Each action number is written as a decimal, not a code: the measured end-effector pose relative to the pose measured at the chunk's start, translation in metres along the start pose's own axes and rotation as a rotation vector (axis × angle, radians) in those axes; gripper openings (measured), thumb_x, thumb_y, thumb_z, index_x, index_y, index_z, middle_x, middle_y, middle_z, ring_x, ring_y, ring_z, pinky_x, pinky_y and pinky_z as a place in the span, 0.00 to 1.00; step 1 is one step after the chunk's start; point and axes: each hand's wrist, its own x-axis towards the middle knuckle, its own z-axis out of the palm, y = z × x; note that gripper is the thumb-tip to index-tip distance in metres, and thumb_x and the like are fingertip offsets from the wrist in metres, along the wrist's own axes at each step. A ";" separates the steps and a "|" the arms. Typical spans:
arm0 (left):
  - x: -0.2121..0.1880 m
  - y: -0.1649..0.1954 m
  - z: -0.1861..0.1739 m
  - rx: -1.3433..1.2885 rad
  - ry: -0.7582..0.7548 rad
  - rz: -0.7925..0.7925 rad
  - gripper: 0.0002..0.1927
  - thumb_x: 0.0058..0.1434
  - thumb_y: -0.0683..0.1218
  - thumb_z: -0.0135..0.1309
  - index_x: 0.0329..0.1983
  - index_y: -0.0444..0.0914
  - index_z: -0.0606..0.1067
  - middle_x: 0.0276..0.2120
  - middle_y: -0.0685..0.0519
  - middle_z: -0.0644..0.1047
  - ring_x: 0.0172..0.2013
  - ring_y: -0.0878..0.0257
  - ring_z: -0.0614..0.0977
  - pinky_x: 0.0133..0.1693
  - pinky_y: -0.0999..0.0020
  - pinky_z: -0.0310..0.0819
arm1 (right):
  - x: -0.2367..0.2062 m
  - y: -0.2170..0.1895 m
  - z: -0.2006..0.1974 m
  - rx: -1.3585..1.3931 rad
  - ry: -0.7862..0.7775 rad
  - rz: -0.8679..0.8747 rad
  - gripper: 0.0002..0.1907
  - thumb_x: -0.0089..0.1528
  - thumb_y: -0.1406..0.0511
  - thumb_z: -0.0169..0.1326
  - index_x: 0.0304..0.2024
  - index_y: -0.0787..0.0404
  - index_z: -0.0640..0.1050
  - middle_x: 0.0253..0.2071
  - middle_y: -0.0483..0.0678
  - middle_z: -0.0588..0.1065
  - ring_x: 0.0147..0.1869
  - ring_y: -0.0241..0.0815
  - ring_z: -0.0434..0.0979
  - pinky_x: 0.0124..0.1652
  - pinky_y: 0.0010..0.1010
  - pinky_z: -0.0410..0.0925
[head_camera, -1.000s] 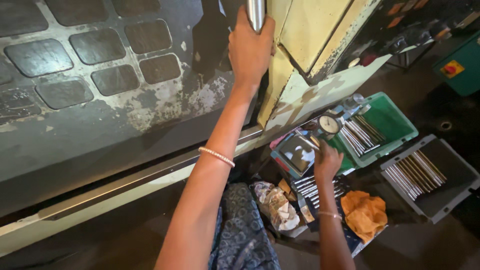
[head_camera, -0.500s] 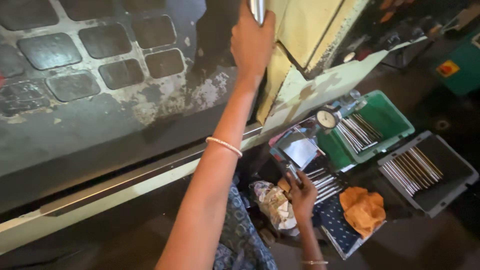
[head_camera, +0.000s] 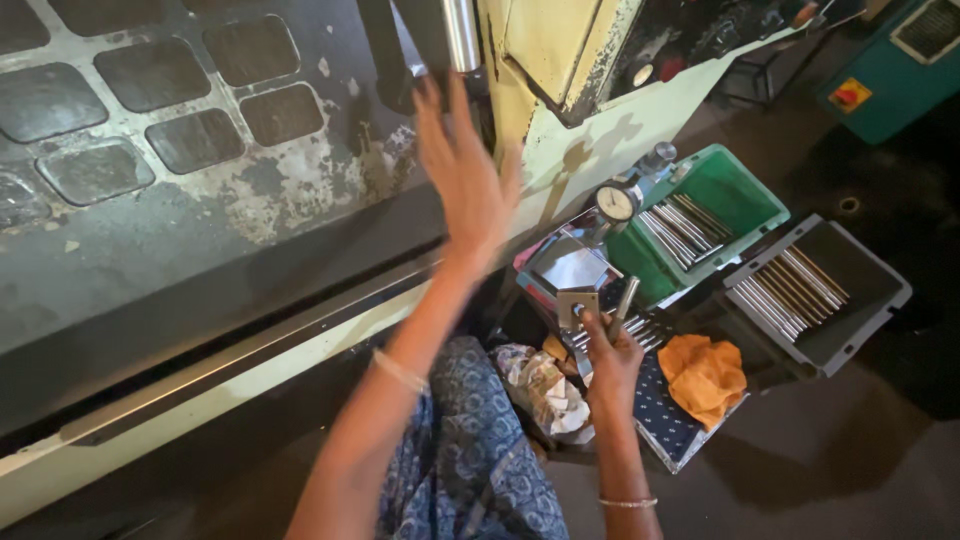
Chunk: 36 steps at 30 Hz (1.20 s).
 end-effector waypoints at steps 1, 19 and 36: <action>-0.043 0.004 0.000 -0.054 -0.055 -0.020 0.42 0.68 0.52 0.56 0.78 0.36 0.49 0.75 0.27 0.50 0.74 0.30 0.53 0.72 0.37 0.46 | -0.003 0.001 -0.002 -0.013 0.007 0.006 0.13 0.65 0.61 0.63 0.41 0.66 0.84 0.25 0.37 0.65 0.26 0.26 0.56 0.26 0.22 0.50; -0.225 -0.078 -0.084 -1.339 -0.258 -1.641 0.20 0.56 0.65 0.59 0.35 0.46 0.73 0.32 0.56 0.80 0.31 0.63 0.82 0.27 0.70 0.71 | -0.086 -0.014 0.060 -0.189 -0.492 0.061 0.13 0.63 0.63 0.59 0.40 0.69 0.83 0.26 0.42 0.75 0.26 0.30 0.66 0.25 0.27 0.58; -0.192 -0.051 -0.118 -1.379 -0.461 -1.359 0.13 0.69 0.54 0.51 0.44 0.41 0.79 0.36 0.57 0.80 0.37 0.69 0.82 0.41 0.72 0.78 | -0.088 -0.050 0.065 -0.496 -0.517 -0.698 0.11 0.72 0.65 0.46 0.49 0.68 0.74 0.34 0.49 0.69 0.37 0.42 0.68 0.38 0.35 0.63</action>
